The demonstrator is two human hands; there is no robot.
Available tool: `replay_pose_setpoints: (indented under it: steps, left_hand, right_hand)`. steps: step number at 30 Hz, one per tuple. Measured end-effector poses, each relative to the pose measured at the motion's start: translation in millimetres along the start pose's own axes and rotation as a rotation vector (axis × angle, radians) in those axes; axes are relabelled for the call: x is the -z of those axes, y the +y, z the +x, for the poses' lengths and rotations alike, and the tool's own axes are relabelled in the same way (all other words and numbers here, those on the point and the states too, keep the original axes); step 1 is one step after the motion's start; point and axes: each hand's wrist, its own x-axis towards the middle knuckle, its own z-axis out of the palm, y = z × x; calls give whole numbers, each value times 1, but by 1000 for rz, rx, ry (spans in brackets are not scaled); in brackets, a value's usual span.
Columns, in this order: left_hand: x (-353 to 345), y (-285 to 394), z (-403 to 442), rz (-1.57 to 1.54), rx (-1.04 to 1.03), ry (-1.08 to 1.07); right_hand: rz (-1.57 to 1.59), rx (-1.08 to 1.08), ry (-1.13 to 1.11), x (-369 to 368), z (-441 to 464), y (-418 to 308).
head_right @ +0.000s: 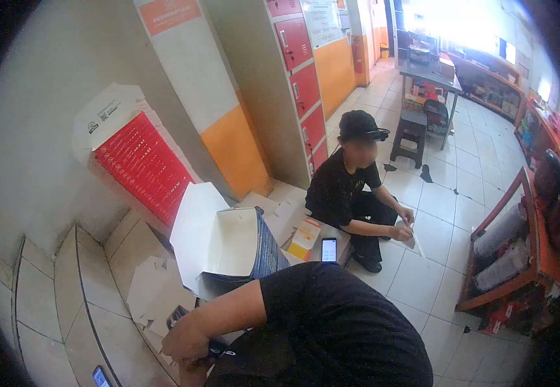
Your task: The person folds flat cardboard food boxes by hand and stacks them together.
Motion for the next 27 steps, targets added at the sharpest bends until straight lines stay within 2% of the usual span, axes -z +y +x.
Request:
replay_pose_setpoints:
  steps: [2,5,7,8,10,11,13,16,19,21,23,24,27]
  left_hand:
    - [7,-2,-1,52,28,24]
    - [23,1,0,189,94,102]
    - [31,7,-1,302,97,206]
    - [36,14,-4,371,20,321]
    - [49,31,-11,517,-122,556]
    - [56,42,-15,588,-197,671]
    - [65,54,-18,724,-351,902]
    - [50,15,-5,595,-1177,1469]
    - [29,64,10,505,-1618,1335]
    - [19,98,22,352,-1347,949]
    - [13,120,54,288,-1152,758]
    - [13,134,69,301,-1129,672]
    - [5,149,100,377,-1074,540]
  right_hand:
    - [-72,-40,161,-12,2,5]
    - [-157,-194,269,-14,8,3]
    - [-302,-276,148,-9,9,0]
    - [-376,-314,87,-6,10,-1]
    - [-271,-353,46,2,6,1]
    - [-218,-374,25,8,3,3]
    - [-218,-406,167,18,1,8]
    - [-164,-523,492,47,-15,16]
    - [-93,-719,924,93,-55,17]
    - [-124,-945,1042,115,-103,13]
    - [-91,-1245,979,132,-141,-2]
    - [-35,-1311,913,138,-159,-11]
    - [237,-1269,855,144,-185,-41]
